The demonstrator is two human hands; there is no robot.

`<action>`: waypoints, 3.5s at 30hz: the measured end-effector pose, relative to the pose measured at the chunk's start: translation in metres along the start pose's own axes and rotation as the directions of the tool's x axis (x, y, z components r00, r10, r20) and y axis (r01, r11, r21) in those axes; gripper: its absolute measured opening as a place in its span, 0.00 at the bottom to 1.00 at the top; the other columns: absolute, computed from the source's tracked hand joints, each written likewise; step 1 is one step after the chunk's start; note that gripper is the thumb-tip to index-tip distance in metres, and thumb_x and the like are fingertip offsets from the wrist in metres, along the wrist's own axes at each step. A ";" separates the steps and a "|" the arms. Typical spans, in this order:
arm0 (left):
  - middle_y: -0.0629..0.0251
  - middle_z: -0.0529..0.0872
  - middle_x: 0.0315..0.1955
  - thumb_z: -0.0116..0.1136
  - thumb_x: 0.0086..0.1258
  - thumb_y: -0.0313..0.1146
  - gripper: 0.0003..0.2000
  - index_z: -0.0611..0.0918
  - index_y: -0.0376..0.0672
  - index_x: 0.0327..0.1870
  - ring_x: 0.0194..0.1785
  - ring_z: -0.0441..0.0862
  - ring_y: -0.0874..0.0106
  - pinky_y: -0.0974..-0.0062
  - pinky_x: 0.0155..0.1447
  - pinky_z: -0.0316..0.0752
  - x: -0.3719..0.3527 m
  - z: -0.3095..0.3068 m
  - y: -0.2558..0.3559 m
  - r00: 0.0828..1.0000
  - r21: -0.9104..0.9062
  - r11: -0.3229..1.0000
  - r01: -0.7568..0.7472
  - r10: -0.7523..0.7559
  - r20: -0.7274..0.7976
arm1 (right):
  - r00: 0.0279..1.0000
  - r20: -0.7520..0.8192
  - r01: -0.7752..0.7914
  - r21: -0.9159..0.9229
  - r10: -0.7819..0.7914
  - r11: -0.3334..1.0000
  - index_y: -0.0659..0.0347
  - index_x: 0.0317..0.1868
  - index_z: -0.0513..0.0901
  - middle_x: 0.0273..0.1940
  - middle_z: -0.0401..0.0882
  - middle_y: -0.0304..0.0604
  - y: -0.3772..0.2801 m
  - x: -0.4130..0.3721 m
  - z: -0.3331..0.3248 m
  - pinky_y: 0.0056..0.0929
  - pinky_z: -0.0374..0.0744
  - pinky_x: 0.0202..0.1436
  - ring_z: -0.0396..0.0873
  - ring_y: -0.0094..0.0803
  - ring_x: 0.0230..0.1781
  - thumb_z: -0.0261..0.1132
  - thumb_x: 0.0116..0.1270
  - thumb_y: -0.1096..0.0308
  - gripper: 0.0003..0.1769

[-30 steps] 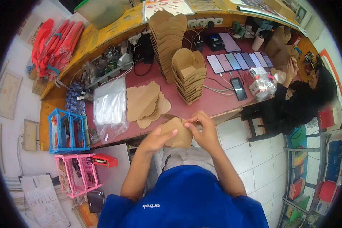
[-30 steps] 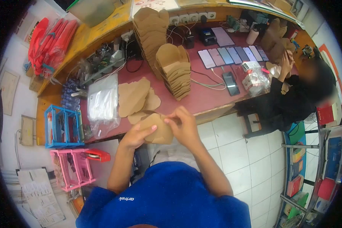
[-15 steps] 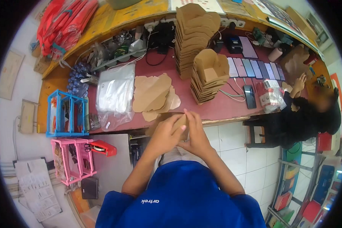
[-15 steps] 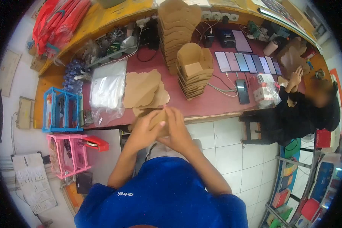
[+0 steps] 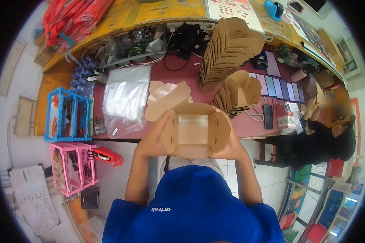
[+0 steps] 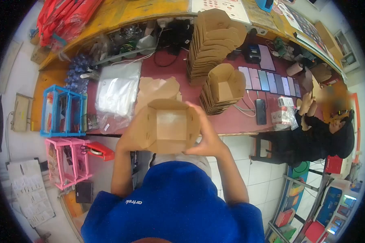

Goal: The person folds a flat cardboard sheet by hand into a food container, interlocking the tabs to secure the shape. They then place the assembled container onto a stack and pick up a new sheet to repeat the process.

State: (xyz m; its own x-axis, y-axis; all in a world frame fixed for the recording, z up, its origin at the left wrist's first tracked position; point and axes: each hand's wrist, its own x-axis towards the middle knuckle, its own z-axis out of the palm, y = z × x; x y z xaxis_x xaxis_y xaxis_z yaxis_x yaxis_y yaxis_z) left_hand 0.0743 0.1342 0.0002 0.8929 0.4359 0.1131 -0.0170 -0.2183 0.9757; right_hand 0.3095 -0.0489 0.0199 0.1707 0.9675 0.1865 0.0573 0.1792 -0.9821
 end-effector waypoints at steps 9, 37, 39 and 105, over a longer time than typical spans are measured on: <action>0.55 0.77 0.70 0.89 0.39 0.38 0.54 0.72 0.37 0.74 0.71 0.78 0.61 0.62 0.72 0.75 0.052 -0.006 0.016 0.985 0.196 0.966 -0.167 0.174 -0.016 | 0.992 -0.047 0.085 -0.410 -0.115 0.908 0.58 0.84 0.60 0.80 0.64 0.52 -0.042 0.022 -0.013 0.50 0.64 0.82 0.61 0.53 0.82 0.89 0.42 0.58 0.69; 0.51 0.80 0.56 0.87 0.50 0.46 0.41 0.74 0.34 0.61 0.60 0.81 0.56 0.59 0.64 0.77 0.208 0.110 0.012 0.918 0.291 0.917 -0.274 0.339 -0.204 | 0.996 0.071 -0.023 -0.431 0.060 0.902 0.63 0.80 0.67 0.73 0.76 0.48 -0.038 0.075 -0.233 0.39 0.67 0.80 0.71 0.37 0.75 0.86 0.46 0.62 0.60; 0.51 0.81 0.58 0.87 0.49 0.47 0.40 0.76 0.36 0.57 0.60 0.82 0.55 0.58 0.62 0.77 0.208 0.111 0.009 0.893 0.291 0.905 -0.311 0.383 -0.237 | 0.992 0.079 -0.052 -0.421 0.094 0.905 0.63 0.80 0.66 0.73 0.75 0.48 -0.034 0.075 -0.235 0.39 0.67 0.80 0.71 0.38 0.75 0.87 0.47 0.62 0.60; 0.50 0.77 0.63 0.89 0.45 0.49 0.53 0.72 0.35 0.73 0.69 0.76 0.53 0.57 0.73 0.71 0.177 0.128 0.060 0.935 0.386 0.917 -0.103 0.221 -0.276 | 0.946 0.286 -0.074 -0.273 0.154 0.959 0.59 0.80 0.62 0.72 0.69 0.42 -0.038 0.088 -0.250 0.37 0.66 0.78 0.67 0.34 0.75 0.86 0.47 0.55 0.62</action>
State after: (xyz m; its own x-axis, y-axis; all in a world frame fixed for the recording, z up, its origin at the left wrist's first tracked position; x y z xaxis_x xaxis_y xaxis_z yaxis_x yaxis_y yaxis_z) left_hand 0.2887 0.0866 0.0548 0.7070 0.6008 0.3731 0.0663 -0.5816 0.8108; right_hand 0.5682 -0.0154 0.0800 -0.1105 0.9937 0.0181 0.3104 0.0518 -0.9492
